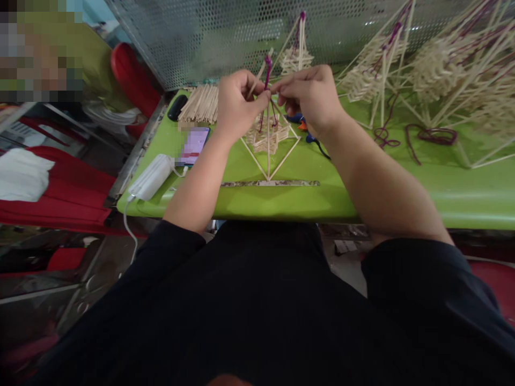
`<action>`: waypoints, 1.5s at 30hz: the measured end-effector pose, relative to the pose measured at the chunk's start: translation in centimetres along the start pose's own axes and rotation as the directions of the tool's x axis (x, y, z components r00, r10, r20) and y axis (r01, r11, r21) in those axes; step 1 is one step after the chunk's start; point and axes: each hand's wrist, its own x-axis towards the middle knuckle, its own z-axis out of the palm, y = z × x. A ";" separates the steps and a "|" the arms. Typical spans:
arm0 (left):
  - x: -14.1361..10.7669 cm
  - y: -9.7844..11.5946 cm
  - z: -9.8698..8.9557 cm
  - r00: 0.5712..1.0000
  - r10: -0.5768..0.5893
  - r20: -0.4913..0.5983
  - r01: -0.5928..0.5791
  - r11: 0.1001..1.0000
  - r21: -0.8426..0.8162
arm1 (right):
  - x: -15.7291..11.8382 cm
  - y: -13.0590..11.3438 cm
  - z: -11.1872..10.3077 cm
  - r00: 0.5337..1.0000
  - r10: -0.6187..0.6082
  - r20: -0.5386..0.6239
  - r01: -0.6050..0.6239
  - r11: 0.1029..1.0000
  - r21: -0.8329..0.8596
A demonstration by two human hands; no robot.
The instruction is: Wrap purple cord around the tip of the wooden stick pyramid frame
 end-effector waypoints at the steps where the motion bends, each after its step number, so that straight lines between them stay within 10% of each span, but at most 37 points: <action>1: 0.0 0.1 0.0 1.000 -0.004 0.017 0.003 0.999 0.036 | 0.2 0.3 0.1 1.000 0.010 -0.018 -0.009 1.000 0.026; 9: 0.1 0.6 -0.5 0.999 -0.012 0.051 0.009 0.999 0.043 | 1.8 1.7 -0.1 0.980 0.195 -0.047 -0.186 0.971 0.151; 16: 0.3 0.5 -0.8 0.996 -0.035 0.086 0.051 0.980 -0.193 | 2.5 2.8 -2.4 0.985 0.105 -0.137 -0.096 0.993 0.072; 45: 0.1 1.9 -2.0 0.981 -0.016 0.191 0.060 0.972 -0.227 | 0.1 2.0 -0.8 0.999 -0.039 -0.019 0.038 0.995 -0.089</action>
